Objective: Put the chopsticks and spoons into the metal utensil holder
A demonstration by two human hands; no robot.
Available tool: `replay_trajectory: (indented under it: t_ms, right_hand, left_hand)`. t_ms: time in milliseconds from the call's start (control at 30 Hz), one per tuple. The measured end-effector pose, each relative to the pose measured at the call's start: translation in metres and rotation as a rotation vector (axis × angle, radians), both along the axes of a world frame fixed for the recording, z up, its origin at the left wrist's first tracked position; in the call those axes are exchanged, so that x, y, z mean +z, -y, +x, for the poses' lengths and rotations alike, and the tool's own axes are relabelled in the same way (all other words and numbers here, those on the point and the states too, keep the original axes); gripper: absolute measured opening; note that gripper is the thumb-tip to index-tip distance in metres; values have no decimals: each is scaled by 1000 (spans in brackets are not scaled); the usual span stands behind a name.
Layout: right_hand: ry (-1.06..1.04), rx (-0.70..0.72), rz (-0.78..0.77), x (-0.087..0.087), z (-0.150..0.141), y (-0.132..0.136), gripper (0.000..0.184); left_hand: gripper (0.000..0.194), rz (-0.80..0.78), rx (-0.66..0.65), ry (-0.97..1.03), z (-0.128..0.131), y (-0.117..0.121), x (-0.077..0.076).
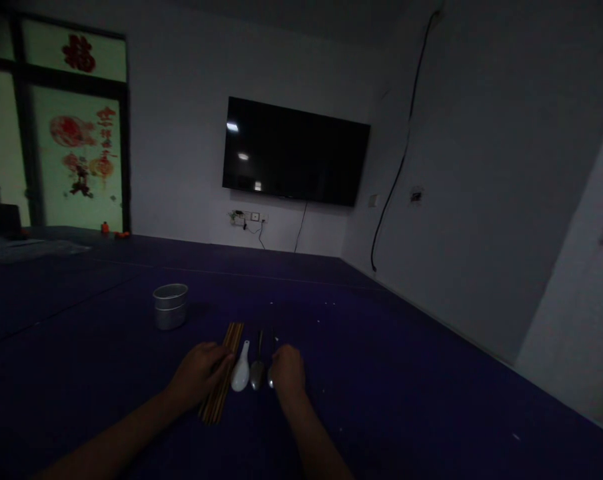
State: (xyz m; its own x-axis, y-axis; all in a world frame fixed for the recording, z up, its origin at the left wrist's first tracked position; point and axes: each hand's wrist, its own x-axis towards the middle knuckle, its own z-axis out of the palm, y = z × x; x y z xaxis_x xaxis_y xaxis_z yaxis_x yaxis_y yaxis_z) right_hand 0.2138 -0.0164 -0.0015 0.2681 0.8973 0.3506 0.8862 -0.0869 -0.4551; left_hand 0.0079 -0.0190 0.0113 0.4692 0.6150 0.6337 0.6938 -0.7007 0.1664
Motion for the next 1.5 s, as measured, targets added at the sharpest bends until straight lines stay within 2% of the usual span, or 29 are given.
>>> replay_trajectory:
  t_ms: [267,1233,1367,1500]
  right_hand:
    - [-13,10,-1,-1,-1,1,20]
    - [-26,34,-2,-1,-4,0,21]
    - [-12,38,-5,3,-5,2,22]
    - [2,40,7,12,-6,5,24]
  left_hand:
    - [38,19,-15,22,-1,1,1]
    - [37,31,-1,28,-3,-3,0]
    - [30,101,53,147,-8,-10,1]
    - [30,189,252,219,-22,-26,5]
